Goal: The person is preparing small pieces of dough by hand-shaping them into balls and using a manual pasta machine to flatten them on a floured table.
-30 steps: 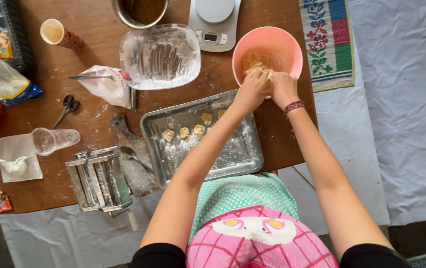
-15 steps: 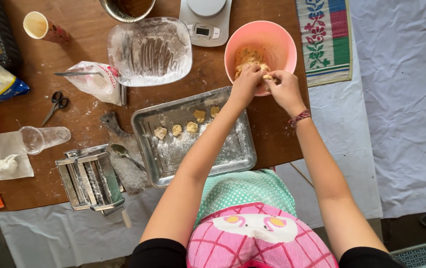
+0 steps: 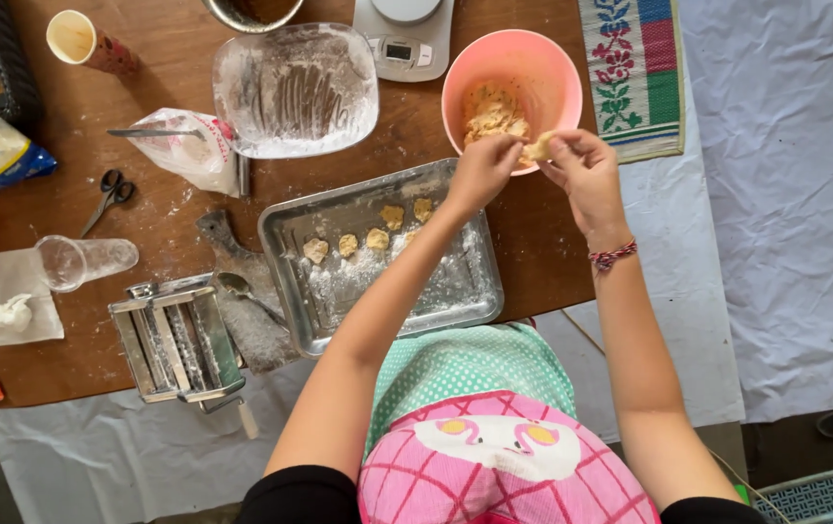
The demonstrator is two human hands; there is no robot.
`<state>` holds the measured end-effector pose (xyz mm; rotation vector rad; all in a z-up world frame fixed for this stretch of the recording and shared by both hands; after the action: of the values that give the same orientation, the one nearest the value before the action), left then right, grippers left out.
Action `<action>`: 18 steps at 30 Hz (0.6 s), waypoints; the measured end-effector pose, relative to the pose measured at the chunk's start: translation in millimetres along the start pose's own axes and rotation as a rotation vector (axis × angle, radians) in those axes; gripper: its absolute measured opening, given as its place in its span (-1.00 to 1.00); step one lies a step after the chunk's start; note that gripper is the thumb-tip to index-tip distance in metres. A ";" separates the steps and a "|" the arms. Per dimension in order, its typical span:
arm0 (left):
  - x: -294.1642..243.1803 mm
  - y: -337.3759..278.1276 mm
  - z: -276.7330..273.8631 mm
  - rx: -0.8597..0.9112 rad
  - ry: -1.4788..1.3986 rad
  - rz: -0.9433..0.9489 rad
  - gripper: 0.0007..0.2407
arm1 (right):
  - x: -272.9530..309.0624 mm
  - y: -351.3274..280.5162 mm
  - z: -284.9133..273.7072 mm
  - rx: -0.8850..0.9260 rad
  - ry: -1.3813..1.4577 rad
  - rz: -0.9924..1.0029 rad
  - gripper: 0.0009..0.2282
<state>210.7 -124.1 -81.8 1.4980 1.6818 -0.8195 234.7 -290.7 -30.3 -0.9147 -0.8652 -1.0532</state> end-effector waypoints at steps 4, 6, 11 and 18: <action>-37.0 -42.4 -34.4 -0.021 -0.932 -0.506 -0.72 | -1.4 -21.2 34.4 0.108 -0.145 -0.078 -0.86; -28.8 -61.3 -44.4 -0.073 -0.918 -0.502 -0.67 | 7.4 -35.3 56.4 0.148 -0.345 -0.214 -0.76; -1.5 -105.0 -76.7 -0.138 -0.791 -0.361 -0.69 | -8.1 -63.2 107.0 0.263 -0.622 -0.438 -0.73; 46.0 -157.1 -125.9 -0.336 -0.888 -0.386 -0.70 | -29.8 -98.3 170.1 0.348 -0.293 -0.151 -0.86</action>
<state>38.9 -12.7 -54.9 0.4422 1.3142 -1.1158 108.8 -147.2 24.6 -0.7248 -1.3329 -0.8693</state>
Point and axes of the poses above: each hand's wrist, its own y-axis towards the middle knuckle, its own z-axis out of the palm, x = y × z, the point moved 2 cm from there along y, towards the middle knuckle, and after that the axes turned 9 degrees about y, right-handed, at the moved point
